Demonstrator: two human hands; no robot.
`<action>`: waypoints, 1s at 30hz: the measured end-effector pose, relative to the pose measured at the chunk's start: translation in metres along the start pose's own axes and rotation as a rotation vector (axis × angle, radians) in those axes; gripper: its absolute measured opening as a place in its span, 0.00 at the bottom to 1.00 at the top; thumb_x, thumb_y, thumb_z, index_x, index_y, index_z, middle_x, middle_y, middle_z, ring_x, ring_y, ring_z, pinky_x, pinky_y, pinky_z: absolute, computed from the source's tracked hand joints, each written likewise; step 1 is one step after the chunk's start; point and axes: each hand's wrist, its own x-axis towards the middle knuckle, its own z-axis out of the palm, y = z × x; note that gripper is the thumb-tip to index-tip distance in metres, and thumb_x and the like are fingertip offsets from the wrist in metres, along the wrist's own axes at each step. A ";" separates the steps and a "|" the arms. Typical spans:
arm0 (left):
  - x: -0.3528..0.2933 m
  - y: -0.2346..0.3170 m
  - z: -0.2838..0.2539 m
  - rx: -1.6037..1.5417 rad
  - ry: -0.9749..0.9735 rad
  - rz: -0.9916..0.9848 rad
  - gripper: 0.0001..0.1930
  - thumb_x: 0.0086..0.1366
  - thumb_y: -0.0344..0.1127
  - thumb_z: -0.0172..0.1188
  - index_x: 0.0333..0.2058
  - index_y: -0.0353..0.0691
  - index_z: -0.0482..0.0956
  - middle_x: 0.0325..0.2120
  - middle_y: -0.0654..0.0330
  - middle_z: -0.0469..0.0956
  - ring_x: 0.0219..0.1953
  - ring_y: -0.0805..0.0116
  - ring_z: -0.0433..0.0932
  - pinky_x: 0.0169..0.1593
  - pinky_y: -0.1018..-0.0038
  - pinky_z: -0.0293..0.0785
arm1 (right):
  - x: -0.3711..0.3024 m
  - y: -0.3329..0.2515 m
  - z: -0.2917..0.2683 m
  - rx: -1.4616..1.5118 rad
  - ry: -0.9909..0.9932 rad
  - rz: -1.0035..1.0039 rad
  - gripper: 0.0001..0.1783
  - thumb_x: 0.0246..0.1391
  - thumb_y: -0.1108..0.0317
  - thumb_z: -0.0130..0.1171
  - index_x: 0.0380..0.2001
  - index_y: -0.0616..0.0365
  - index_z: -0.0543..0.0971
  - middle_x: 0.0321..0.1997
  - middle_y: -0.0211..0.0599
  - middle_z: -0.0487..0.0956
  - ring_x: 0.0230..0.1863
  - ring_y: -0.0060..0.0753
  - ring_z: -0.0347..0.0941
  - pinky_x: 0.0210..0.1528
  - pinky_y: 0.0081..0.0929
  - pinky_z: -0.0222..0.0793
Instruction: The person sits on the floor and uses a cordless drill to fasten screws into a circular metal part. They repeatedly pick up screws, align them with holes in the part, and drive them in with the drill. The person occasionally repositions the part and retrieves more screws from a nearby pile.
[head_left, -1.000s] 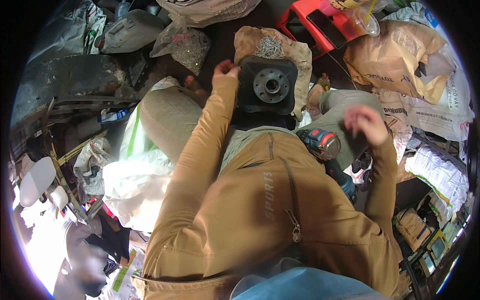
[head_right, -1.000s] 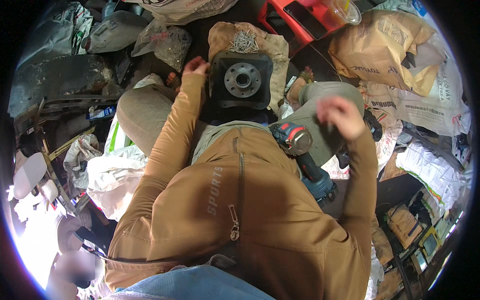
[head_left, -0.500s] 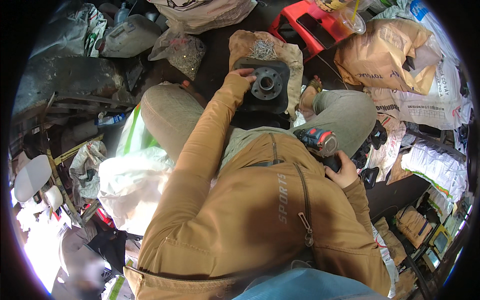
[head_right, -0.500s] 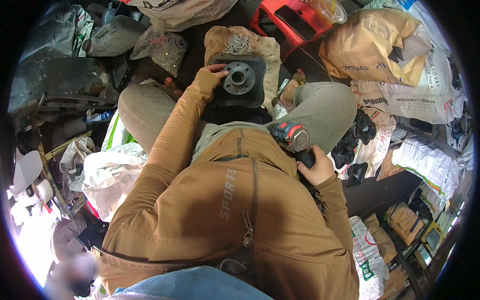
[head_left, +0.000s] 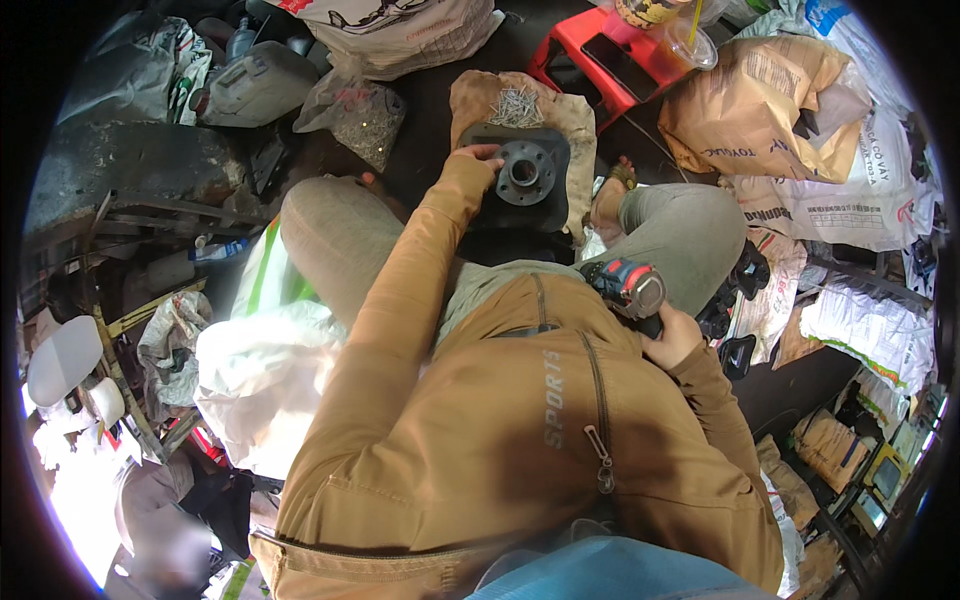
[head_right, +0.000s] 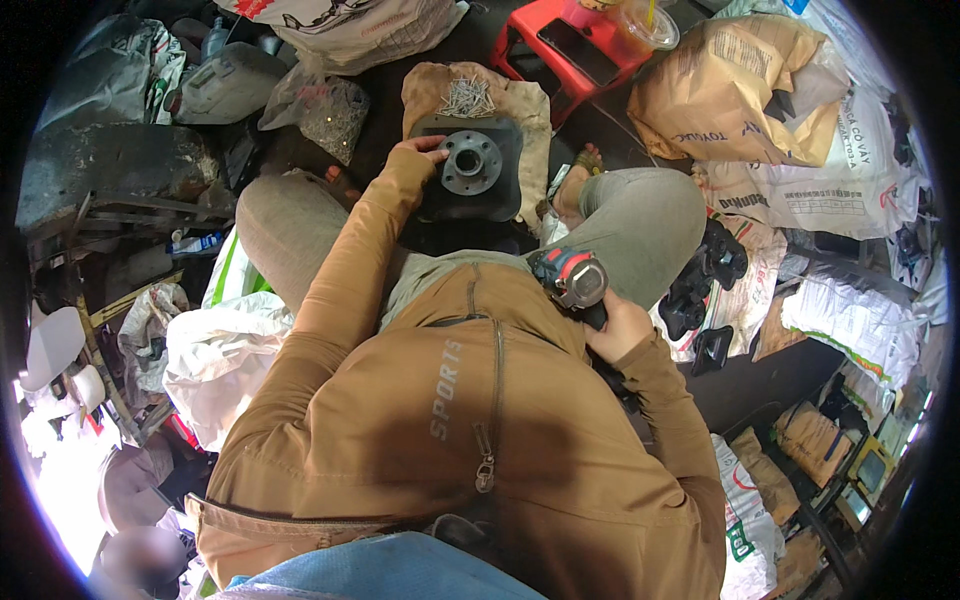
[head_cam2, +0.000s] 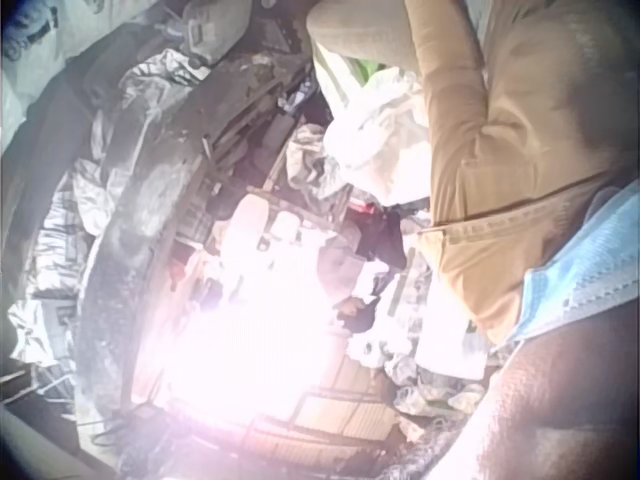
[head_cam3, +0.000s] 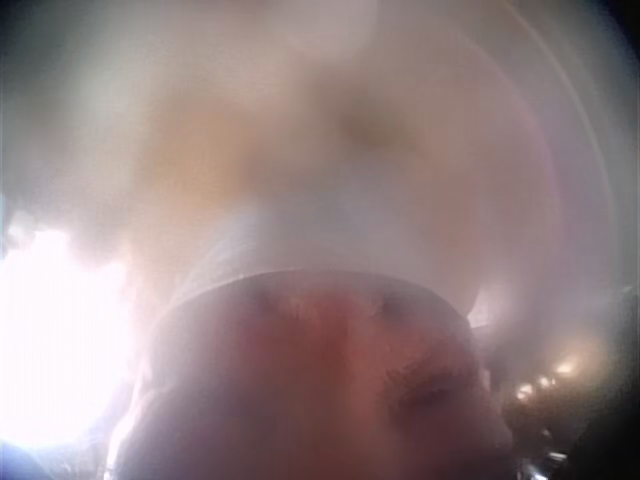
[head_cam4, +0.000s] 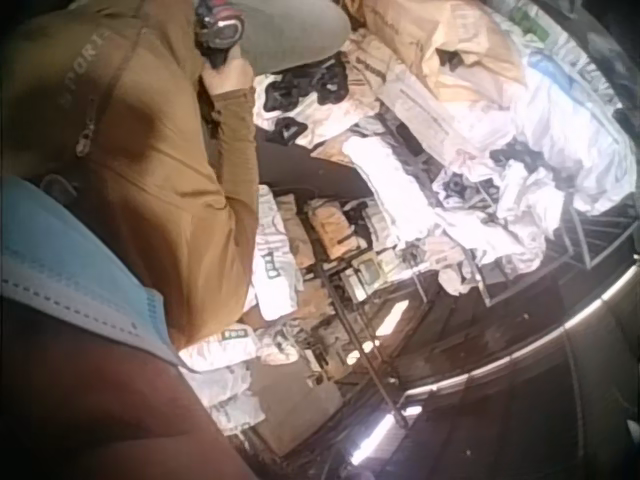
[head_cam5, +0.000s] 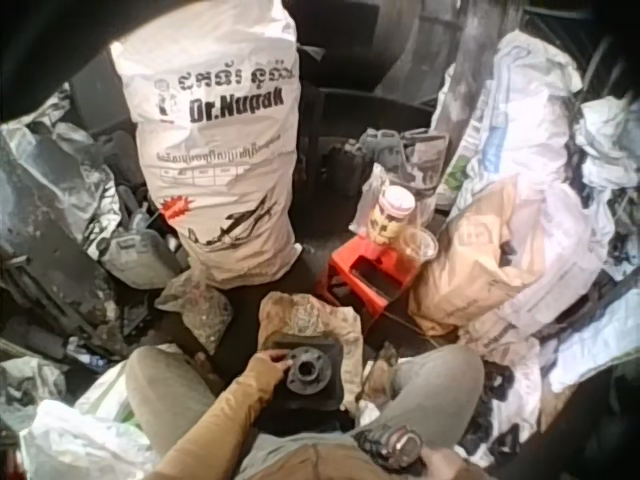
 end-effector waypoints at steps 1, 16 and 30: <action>0.000 0.000 0.000 -0.012 -0.003 0.001 0.19 0.56 0.29 0.65 0.48 0.37 0.78 0.38 0.60 0.80 0.36 0.74 0.75 0.38 0.77 0.69 | -0.003 -0.001 -0.005 0.075 -0.058 0.058 0.26 0.40 0.63 0.65 0.44 0.63 0.74 0.26 0.45 0.78 0.21 0.42 0.75 0.27 0.35 0.72; 0.037 0.031 -0.015 0.608 0.294 0.395 0.15 0.55 0.41 0.64 0.42 0.48 0.82 0.40 0.52 0.79 0.43 0.55 0.78 0.46 0.66 0.73 | -0.013 0.013 -0.083 0.742 -0.121 -0.181 0.18 0.49 0.73 0.62 0.45 0.61 0.77 0.38 0.34 0.79 0.41 0.28 0.75 0.42 0.25 0.73; 0.127 0.040 0.030 1.404 0.151 0.472 0.15 0.62 0.41 0.49 0.44 0.51 0.81 0.53 0.57 0.73 0.58 0.61 0.69 0.58 0.63 0.65 | -0.017 0.006 -0.071 0.373 0.174 -0.319 0.24 0.40 0.79 0.68 0.44 0.64 0.77 0.42 0.38 0.79 0.43 0.31 0.76 0.45 0.26 0.75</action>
